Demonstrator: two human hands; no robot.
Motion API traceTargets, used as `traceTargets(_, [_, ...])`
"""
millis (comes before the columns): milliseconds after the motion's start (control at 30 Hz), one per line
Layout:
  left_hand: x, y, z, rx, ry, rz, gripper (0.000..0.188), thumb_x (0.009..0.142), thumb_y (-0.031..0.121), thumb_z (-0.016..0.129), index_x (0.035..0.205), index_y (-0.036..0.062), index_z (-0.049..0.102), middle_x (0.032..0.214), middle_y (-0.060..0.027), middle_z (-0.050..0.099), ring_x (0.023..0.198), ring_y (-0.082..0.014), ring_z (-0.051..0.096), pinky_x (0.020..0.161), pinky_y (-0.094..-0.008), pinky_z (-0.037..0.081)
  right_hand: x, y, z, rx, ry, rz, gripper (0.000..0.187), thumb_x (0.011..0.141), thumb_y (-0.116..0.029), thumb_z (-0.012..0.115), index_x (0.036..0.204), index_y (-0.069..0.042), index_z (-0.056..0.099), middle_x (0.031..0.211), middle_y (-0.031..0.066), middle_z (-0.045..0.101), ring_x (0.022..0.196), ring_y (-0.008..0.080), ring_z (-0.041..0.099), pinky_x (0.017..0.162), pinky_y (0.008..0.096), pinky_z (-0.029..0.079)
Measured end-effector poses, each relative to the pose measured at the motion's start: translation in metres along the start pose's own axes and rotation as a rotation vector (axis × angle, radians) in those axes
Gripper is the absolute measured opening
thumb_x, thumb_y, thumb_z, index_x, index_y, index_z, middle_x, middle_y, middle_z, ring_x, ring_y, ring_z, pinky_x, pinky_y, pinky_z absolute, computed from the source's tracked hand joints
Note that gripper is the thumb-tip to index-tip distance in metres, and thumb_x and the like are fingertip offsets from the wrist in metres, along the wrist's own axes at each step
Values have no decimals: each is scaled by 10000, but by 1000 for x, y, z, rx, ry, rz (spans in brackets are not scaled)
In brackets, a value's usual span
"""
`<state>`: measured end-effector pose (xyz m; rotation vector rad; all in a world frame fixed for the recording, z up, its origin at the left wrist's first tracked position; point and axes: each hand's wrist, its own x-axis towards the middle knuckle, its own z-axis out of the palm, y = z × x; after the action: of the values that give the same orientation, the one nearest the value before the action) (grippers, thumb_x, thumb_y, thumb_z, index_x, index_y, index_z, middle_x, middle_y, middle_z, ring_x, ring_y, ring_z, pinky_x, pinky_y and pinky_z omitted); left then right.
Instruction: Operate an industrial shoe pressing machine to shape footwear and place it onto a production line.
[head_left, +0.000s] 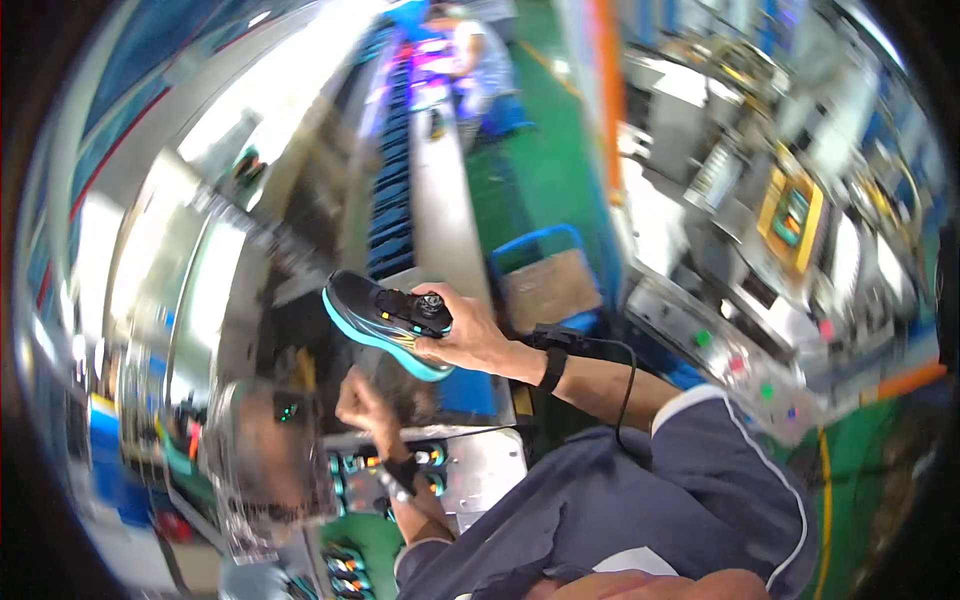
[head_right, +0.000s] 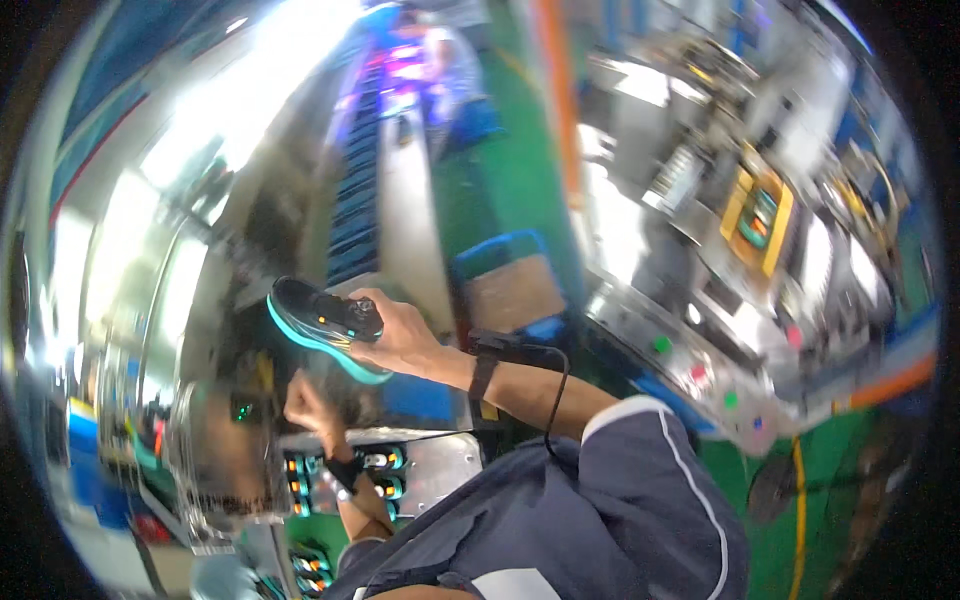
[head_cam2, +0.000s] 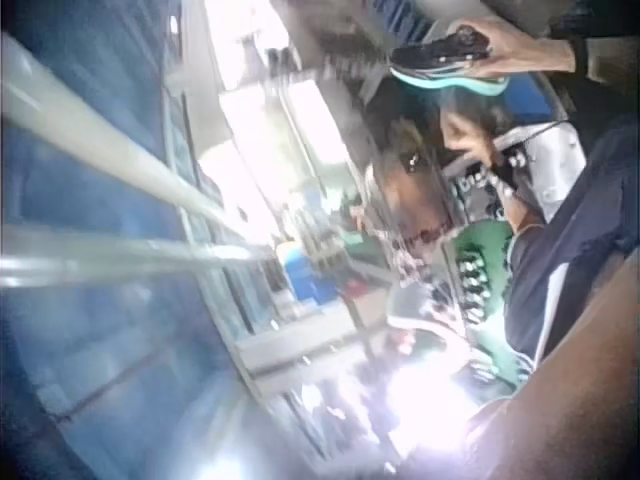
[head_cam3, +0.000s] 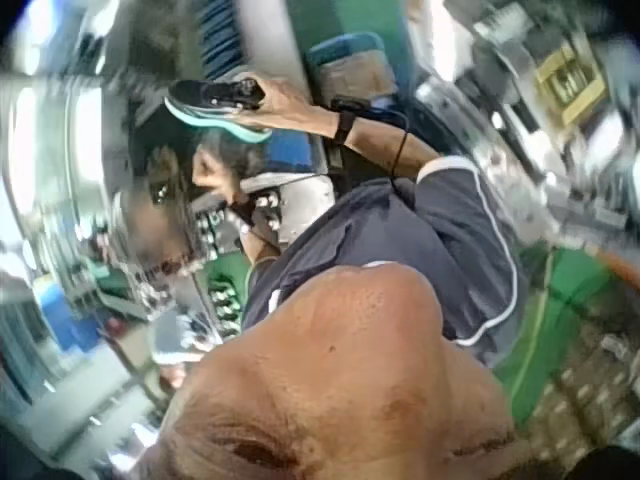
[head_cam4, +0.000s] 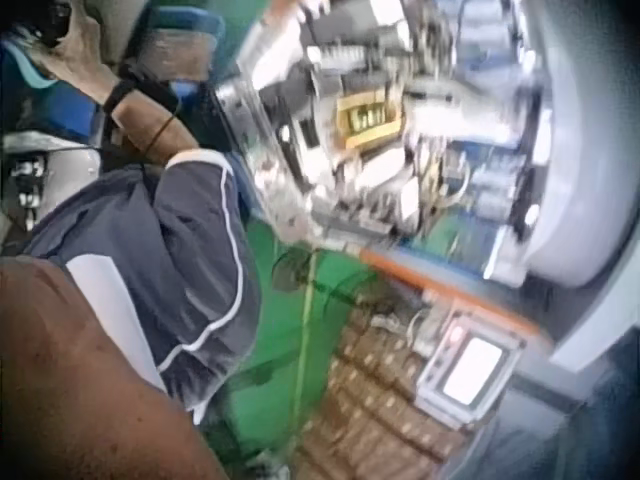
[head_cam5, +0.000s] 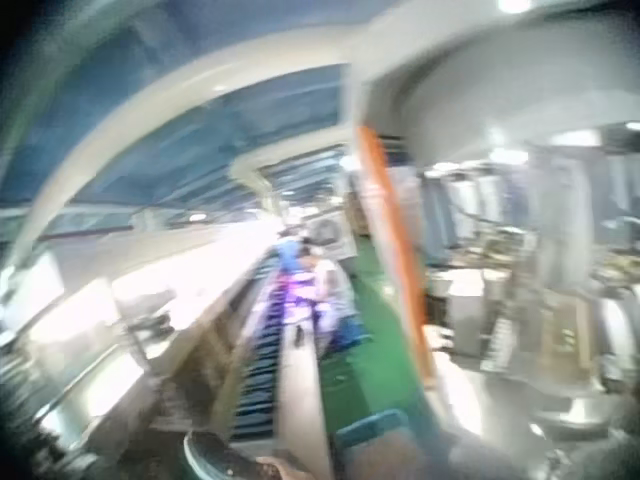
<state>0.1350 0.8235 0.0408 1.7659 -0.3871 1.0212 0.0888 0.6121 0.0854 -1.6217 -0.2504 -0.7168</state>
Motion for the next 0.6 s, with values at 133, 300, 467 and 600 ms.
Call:
traceTargets(133, [-30,45,10,34,-237,-43,369,917,92,528,572,-17,460,502,-14,379,506,-91,329,446,-307,259,-52,-9,-146,50,306,292,611,677,-228,802,1191,-29,539,1004,116,663,886,191,632,811,315,498])
traceTargets(300, [-121,144,127,-237,-550,-71,386,854,114,648,554,8,428,514,-25,351,508,-95,330,452,-312,273,-150,-43,-319,-30,858,540,470,746,-81,705,1185,-10,552,1030,63,606,915,144,566,827,295,475])
traceTargets(467, [-179,275,284,-355,-1214,-21,219,808,199,723,749,1,651,638,-108,624,572,-142,586,548,-289,445,-223,-84,-457,-55,1359,305,292,819,-86,654,1082,-5,559,949,34,589,888,139,554,829,294,439])
traceTargets(600, [-243,377,437,-813,-1406,-88,313,866,243,668,1007,-35,637,846,-92,676,760,-140,623,711,-270,497,-270,-116,-540,-336,1491,175,464,827,-129,692,1212,41,497,1015,87,597,844,163,582,742,285,482])
